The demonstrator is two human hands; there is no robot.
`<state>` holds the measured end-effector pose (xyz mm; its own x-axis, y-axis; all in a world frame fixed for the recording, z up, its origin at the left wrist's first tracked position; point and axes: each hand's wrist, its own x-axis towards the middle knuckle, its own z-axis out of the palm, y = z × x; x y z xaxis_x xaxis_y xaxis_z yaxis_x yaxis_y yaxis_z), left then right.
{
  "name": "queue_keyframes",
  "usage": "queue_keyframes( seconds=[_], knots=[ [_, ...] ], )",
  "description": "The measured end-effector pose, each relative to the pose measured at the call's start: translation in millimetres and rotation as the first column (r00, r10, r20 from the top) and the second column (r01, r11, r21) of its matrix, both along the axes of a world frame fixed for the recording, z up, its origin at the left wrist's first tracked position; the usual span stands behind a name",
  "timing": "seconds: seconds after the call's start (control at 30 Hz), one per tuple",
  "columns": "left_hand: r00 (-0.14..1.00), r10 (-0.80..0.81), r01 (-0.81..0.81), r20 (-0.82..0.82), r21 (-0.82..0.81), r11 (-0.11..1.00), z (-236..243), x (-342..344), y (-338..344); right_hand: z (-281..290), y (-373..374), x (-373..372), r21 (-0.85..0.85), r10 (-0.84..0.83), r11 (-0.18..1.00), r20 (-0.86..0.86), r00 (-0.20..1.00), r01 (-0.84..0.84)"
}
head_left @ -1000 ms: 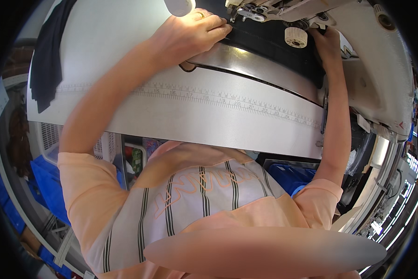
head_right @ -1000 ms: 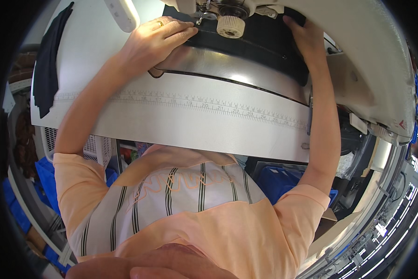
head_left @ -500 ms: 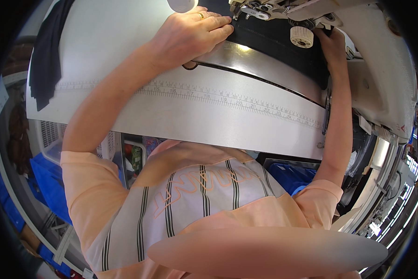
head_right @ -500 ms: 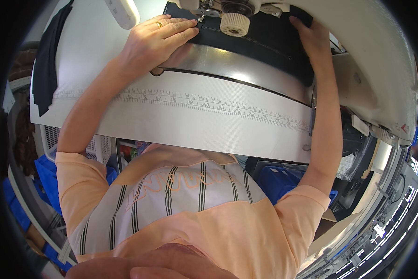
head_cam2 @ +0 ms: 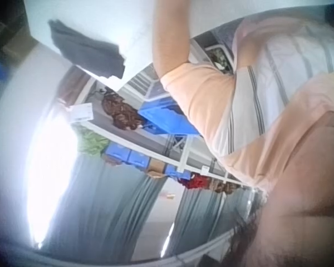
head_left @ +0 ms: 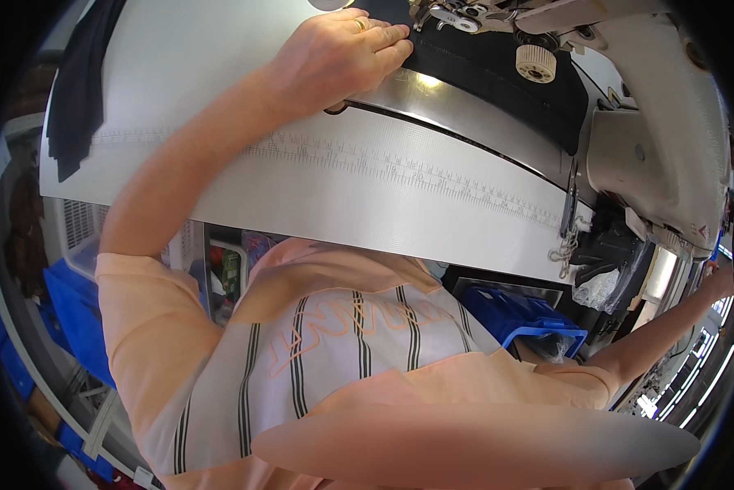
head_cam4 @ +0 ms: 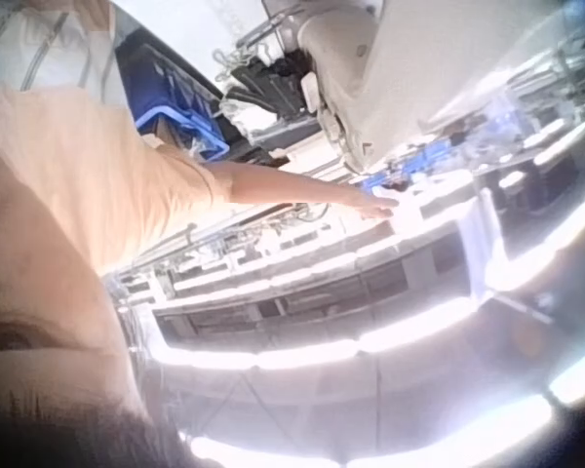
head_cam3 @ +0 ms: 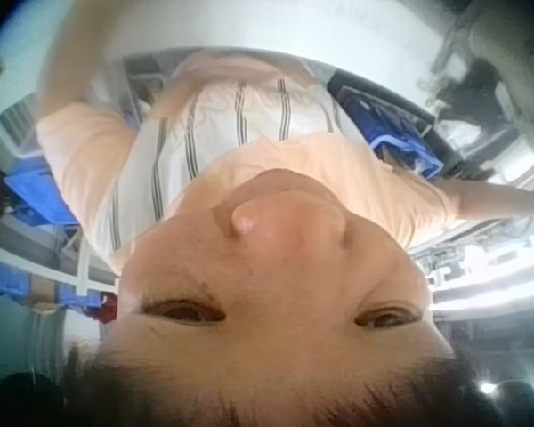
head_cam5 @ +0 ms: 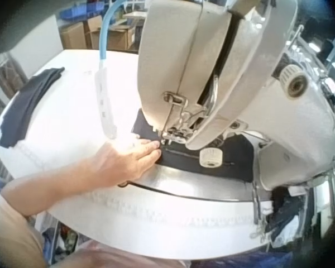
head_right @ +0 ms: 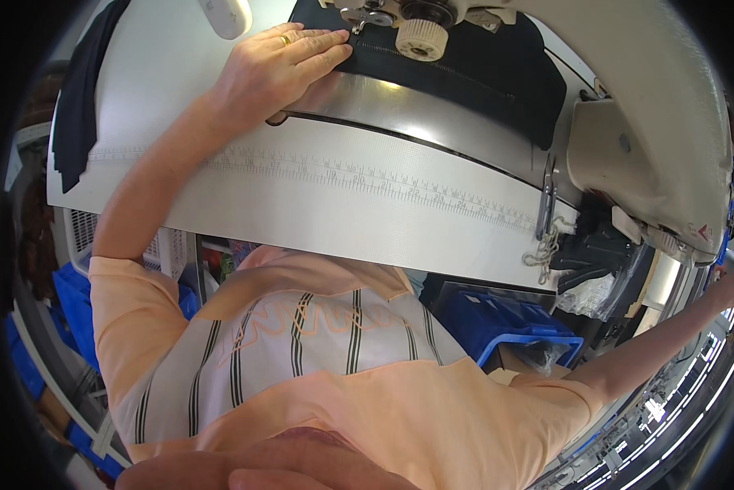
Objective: Sewing a zipper onto a black leather component using an industrial sewing machine.
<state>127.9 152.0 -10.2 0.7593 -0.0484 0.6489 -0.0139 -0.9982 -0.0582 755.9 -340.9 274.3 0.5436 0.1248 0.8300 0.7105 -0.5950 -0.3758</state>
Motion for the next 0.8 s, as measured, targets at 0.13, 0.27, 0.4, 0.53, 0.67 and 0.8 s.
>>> queue_keyframes(
  seconds=[0.13, 0.27, 0.4, 0.53, 0.67, 0.8],
  knots=[
    [0.999, 0.029, -0.028, -0.038, 0.025, 0.999, 6.0, -7.6, -4.5, -58.8, 12.4, 41.2, 0.294, 0.257, 0.956, -0.804, 0.536, -0.016],
    [0.998, 0.025, -0.026, -0.050, -0.001, 1.000, 3.9, -6.1, -4.2, -115.0, 22.3, -15.1, 0.651, 0.530, 0.759, -0.615, 0.584, -0.003],
    [1.000, 0.008, -0.008, -0.002, 0.004, 1.000, 3.7, -3.3, -3.6, -128.0, 35.1, -71.0, 0.770, 0.664, 0.627, -0.448, 0.599, -0.120],
    [1.000, 0.004, -0.004, 0.024, 0.006, 1.000, 1.7, -1.4, -2.9, -146.2, 41.5, -82.5, 0.795, 0.728, 0.572, -0.378, 0.571, -0.202],
    [1.000, 0.016, -0.016, 0.012, 0.010, 1.000, 2.4, -0.3, -3.2, -156.8, 28.0, -68.2, 0.849, 0.826, 0.435, -0.243, 0.509, -0.300],
    [0.995, 0.068, -0.067, -0.078, 0.019, 0.998, 5.3, -7.6, -5.0, -75.8, 6.9, 2.3, 0.457, 0.427, 0.888, -0.774, 0.467, -0.055]
  ],
)
